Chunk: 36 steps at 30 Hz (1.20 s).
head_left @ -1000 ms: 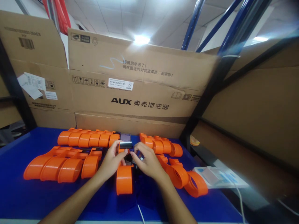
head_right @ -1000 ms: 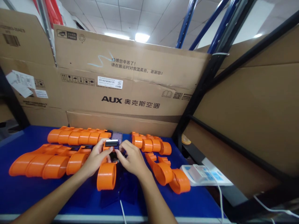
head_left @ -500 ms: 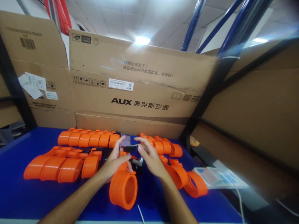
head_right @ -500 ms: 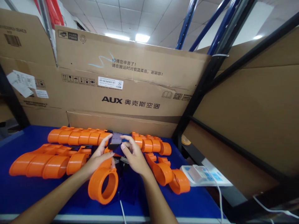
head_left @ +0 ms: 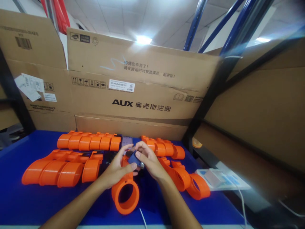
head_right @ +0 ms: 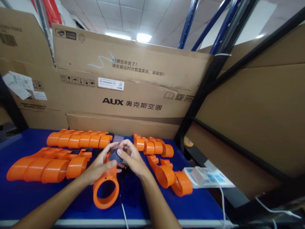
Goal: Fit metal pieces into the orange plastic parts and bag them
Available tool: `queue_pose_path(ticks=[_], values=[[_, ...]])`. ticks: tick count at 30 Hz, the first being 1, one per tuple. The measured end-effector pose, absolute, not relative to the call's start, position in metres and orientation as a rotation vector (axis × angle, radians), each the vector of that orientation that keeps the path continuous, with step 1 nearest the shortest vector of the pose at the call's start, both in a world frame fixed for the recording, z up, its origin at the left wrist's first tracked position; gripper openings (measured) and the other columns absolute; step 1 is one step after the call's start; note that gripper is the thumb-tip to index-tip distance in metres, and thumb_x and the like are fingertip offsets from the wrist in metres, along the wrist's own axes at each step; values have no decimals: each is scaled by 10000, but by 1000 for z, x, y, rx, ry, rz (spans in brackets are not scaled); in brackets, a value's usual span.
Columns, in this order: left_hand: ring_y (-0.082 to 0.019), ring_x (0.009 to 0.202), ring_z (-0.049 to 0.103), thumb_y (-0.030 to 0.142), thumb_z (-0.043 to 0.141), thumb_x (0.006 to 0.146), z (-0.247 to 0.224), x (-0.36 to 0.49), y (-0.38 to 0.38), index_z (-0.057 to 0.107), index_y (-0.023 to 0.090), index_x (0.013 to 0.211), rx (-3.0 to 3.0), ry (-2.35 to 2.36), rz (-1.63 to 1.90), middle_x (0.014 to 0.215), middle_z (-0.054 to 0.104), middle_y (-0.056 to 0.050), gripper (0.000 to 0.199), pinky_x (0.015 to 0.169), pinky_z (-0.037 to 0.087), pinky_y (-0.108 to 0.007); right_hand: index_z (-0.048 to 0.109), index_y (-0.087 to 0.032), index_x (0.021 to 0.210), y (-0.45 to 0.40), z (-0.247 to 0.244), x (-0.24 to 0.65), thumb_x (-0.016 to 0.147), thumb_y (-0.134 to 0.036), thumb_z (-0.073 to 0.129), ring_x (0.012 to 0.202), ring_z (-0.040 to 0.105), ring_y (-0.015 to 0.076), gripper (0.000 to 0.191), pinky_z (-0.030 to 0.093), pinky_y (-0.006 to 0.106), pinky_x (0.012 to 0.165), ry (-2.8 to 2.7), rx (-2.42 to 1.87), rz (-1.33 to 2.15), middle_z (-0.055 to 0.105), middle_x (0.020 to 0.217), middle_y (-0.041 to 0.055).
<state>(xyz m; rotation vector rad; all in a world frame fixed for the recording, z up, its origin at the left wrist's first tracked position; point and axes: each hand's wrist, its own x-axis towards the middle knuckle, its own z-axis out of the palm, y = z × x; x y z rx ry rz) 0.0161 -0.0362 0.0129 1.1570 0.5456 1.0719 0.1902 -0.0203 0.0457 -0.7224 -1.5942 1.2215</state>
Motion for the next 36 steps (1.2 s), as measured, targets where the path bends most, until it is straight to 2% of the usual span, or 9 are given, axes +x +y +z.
queue_pose_path(ticks=[4, 11, 14, 17, 20, 23, 25, 30, 36], values=[[-297, 1138, 671, 351, 796, 809, 17, 16, -33, 570, 264, 1341, 1265, 593, 1188, 1361, 616, -120, 584, 932, 581, -436, 487, -264, 970, -17, 42, 188, 865, -594, 677, 715, 585, 160, 395, 528, 264, 563, -1559, -743, 1183, 582, 909, 5], [-276, 1103, 662, 338, 795, 787, 16, 11, -29, 615, 224, 1296, 1320, 672, 1240, 1215, 692, -96, 552, 947, 545, -399, 439, -248, 827, -13, 39, 190, 888, -605, 648, 796, 595, 181, 418, 540, 294, 690, -1719, -825, 953, 591, 844, 6], [-269, 1089, 673, 341, 805, 774, 14, 13, -28, 634, 217, 1274, 1295, 695, 1246, 1207, 704, -96, 543, 947, 541, -383, 506, -242, 888, -11, 38, 191, 899, -588, 650, 826, 603, 183, 375, 531, 299, 735, -1735, -815, 930, 609, 886, 13], [-269, 1089, 688, 357, 803, 769, 15, 15, -27, 662, 202, 1228, 1202, 666, 1249, 1211, 720, -100, 505, 942, 548, -367, 575, -234, 976, -9, 39, 194, 972, -582, 536, 799, 604, 173, 350, 514, 291, 731, -1727, -835, 896, 624, 899, 18], [-278, 964, 731, 435, 762, 785, 17, 12, -24, 678, 158, 1178, 1024, 629, 1235, 1101, 760, -124, 488, 816, 592, -365, 612, -220, 984, -7, 39, 200, 1031, -531, 434, 764, 597, 166, 361, 494, 284, 708, -1717, -906, 792, 648, 890, 26], [-277, 780, 742, 574, 645, 835, 22, 4, -19, 694, 120, 1152, 853, 600, 1184, 953, 778, -145, 556, 650, 597, -359, 624, -212, 954, -8, 40, 205, 1036, -452, 468, 786, 604, 170, 298, 479, 282, 726, -1840, -975, 684, 660, 869, 24], [-256, 715, 736, 597, 603, 854, 26, -2, -15, 706, 119, 1130, 787, 584, 1204, 900, 779, -136, 562, 607, 586, -331, 640, -212, 964, -10, 42, 206, 1026, -398, 503, 807, 615, 175, 239, 466, 280, 739, -2020, -1014, 621, 677, 881, 25], [-214, 703, 736, 463, 681, 837, 30, -4, -10, 717, 132, 1067, 669, 547, 1325, 850, 778, -93, 405, 650, 586, -278, 678, -219, 999, -18, 48, 196, 927, -277, 636, 820, 638, 189, 101, 416, 262, 716, -2447, -1052, 450, 722, 918, 36], [-246, 793, 751, 517, 667, 854, 25, 4, -17, 710, 136, 1073, 674, 530, 1256, 863, 771, -98, 441, 708, 606, -319, 666, -208, 936, -25, 53, 187, 832, -193, 668, 703, 632, 176, 105, 379, 259, 680, -2561, -1089, 406, 723, 805, 18]])
